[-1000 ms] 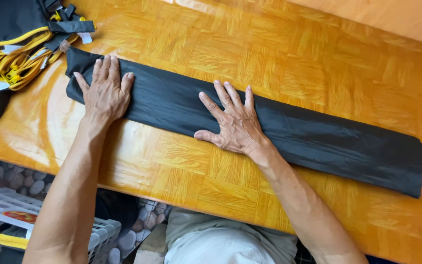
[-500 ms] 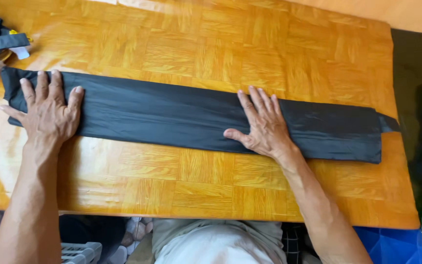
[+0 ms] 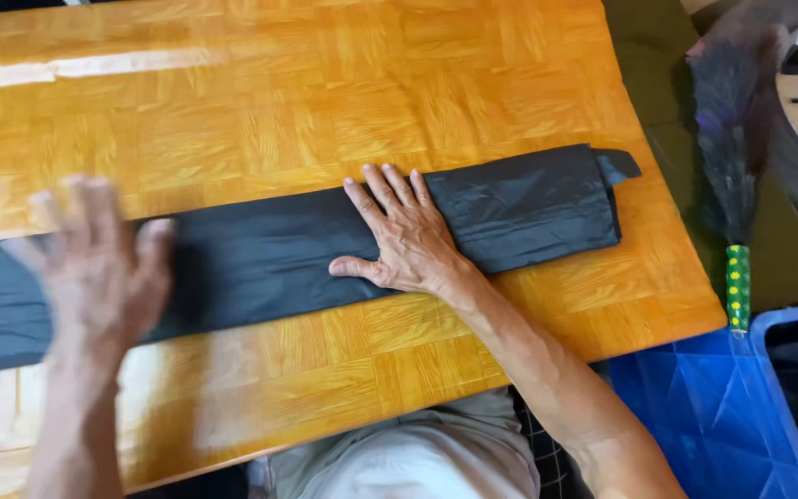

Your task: The person folds a black tarp on a wooden table, smoothing it repeatedly to create a compact rectangular bundle. They then place a yellow strap over the folded tarp and continue folding the tarp around the strap to secure it.

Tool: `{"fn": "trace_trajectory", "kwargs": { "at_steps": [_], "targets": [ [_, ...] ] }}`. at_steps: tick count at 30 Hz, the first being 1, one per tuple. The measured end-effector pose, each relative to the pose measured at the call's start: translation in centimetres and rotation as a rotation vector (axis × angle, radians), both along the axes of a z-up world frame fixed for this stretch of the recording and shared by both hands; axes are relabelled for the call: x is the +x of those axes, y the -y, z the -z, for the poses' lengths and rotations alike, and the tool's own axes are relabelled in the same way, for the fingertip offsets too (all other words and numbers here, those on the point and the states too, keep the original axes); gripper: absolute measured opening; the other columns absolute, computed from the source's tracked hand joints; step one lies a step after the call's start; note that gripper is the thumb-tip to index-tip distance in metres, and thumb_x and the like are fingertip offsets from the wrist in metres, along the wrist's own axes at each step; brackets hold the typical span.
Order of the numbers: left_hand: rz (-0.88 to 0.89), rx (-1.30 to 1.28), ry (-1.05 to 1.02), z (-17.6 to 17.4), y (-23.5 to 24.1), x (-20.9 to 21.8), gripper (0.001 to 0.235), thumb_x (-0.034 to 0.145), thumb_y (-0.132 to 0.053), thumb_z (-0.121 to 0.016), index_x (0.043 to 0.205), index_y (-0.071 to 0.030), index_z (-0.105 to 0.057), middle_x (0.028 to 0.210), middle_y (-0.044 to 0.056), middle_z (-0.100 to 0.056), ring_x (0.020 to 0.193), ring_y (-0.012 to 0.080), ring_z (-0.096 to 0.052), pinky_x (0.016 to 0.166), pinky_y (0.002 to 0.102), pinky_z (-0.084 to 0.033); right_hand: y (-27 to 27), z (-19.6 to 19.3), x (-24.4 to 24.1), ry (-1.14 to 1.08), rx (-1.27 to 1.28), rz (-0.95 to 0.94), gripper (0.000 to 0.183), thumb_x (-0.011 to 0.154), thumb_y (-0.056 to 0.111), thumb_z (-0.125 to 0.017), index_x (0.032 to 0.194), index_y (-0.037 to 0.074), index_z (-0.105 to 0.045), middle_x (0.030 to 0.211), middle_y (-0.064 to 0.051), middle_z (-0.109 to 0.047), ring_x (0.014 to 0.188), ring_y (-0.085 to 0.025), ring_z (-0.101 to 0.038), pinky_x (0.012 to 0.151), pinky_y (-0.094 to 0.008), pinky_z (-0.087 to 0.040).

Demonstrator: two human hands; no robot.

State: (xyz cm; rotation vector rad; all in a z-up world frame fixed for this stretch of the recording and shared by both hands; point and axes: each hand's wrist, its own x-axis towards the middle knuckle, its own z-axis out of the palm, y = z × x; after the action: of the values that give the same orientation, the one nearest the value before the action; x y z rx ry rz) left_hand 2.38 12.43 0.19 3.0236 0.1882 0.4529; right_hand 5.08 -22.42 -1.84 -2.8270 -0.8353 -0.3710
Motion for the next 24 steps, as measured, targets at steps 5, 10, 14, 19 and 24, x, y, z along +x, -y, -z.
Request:
{"fn": "trace_trajectory", "kwargs": {
  "at_steps": [5, 10, 14, 19, 24],
  "targets": [
    [0.703, -0.205, -0.086, 0.8, 15.0, 0.5, 0.072, 0.106, -0.054, -0.038, 0.162, -0.009, -0.033, 0.165, 0.015, -0.037, 0.154, 0.0364, -0.025, 0.12, 0.067, -0.015, 0.5, 1.0, 0.2, -0.064, 0.051, -0.004, 0.092, 0.092, 0.07, -0.054, 0.16, 0.011, -0.035, 0.163, -0.022, -0.033, 0.152, -0.042, -0.03, 0.124, -0.063, -0.018],
    [0.699, -0.111, -0.145, 1.4, 15.2, 0.6, 0.081, 0.1, -0.066, -0.038, 0.164, -0.017, -0.03, 0.168, 0.008, -0.031, 0.156, 0.0314, -0.022, 0.121, 0.068, -0.006, 2.3, 2.4, 1.0, -0.015, 0.058, -0.014, 0.071, 0.106, 0.055, -0.041, 0.16, 0.009, -0.035, 0.163, -0.02, -0.036, 0.152, -0.038, -0.032, 0.125, -0.057, -0.019],
    [0.684, -0.126, -0.14, 1.6, 15.1, 0.5, 0.083, 0.098, -0.07, -0.038, 0.165, -0.02, -0.029, 0.169, 0.006, -0.029, 0.156, 0.0301, -0.021, 0.121, 0.068, -0.004, 7.9, 2.7, 2.0, 0.01, -0.02, 0.01, 0.067, 0.108, 0.044, -0.047, 0.158, 0.001, -0.038, 0.16, -0.027, -0.038, 0.148, -0.043, -0.037, 0.122, -0.059, -0.026],
    [0.662, -0.088, -0.152, 1.4, 15.2, 0.4, 0.084, 0.097, -0.071, -0.04, 0.163, -0.021, -0.033, 0.168, 0.004, -0.032, 0.155, 0.0297, -0.024, 0.122, 0.067, -0.006, 16.4, 1.0, 1.9, -0.132, -0.074, 0.299, 0.07, 0.111, 0.046, -0.036, 0.157, -0.005, -0.036, 0.162, -0.031, -0.033, 0.15, -0.045, -0.03, 0.124, -0.059, -0.014],
    [0.642, -0.03, -0.212, 0.4, 17.0, 0.8, 0.081, 0.099, -0.07, -0.034, 0.162, -0.018, -0.033, 0.165, 0.008, -0.035, 0.156, 0.0307, -0.024, 0.119, 0.073, -0.005, 17.2, 1.7, 2.1, -0.081, -0.086, 0.401, 0.071, 0.11, 0.049, -0.039, 0.157, -0.004, -0.038, 0.164, -0.026, -0.033, 0.153, -0.04, -0.028, 0.126, -0.055, -0.008]
  ]
}}
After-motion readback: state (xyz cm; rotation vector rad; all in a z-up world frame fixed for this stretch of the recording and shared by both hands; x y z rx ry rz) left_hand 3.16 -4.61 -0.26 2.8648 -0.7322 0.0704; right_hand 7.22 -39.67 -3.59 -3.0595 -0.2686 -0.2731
